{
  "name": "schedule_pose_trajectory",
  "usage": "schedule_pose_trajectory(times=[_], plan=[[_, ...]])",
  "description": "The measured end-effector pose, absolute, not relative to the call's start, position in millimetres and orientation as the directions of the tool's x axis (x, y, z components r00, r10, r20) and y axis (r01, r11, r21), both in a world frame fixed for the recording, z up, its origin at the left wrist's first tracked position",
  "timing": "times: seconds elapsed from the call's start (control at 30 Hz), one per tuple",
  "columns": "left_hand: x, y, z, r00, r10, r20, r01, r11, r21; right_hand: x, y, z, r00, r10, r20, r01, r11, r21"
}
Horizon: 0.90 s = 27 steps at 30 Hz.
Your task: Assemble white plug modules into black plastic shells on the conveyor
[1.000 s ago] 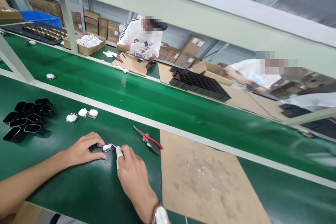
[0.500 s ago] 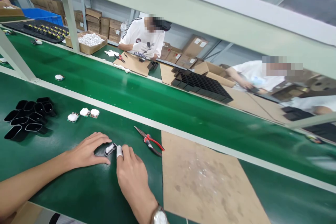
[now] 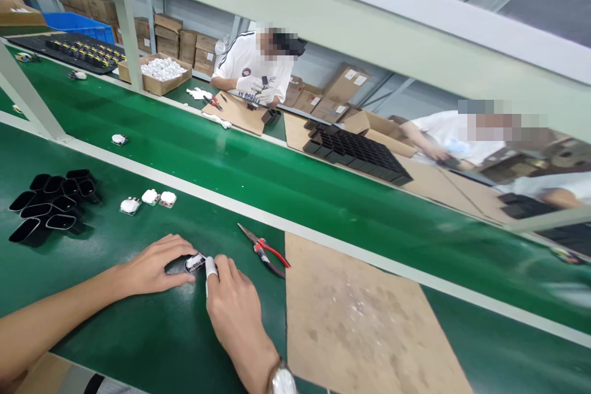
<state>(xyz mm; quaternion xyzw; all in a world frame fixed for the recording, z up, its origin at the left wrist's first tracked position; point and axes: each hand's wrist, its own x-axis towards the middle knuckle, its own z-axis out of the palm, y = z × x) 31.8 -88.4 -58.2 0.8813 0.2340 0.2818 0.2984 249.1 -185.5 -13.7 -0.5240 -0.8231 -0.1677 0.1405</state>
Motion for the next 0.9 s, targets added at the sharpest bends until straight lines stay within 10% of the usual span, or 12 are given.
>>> schedule_pose_trajectory(times=[0.9], plan=[[30.9, -83.9, -51.5, 0.768, 0.556, 0.319, 0.11, -0.605, 0.789, 264.6, -170.8, -9.4, -0.468, 0.795, 0.386, 0.849, 0.526, -0.056]])
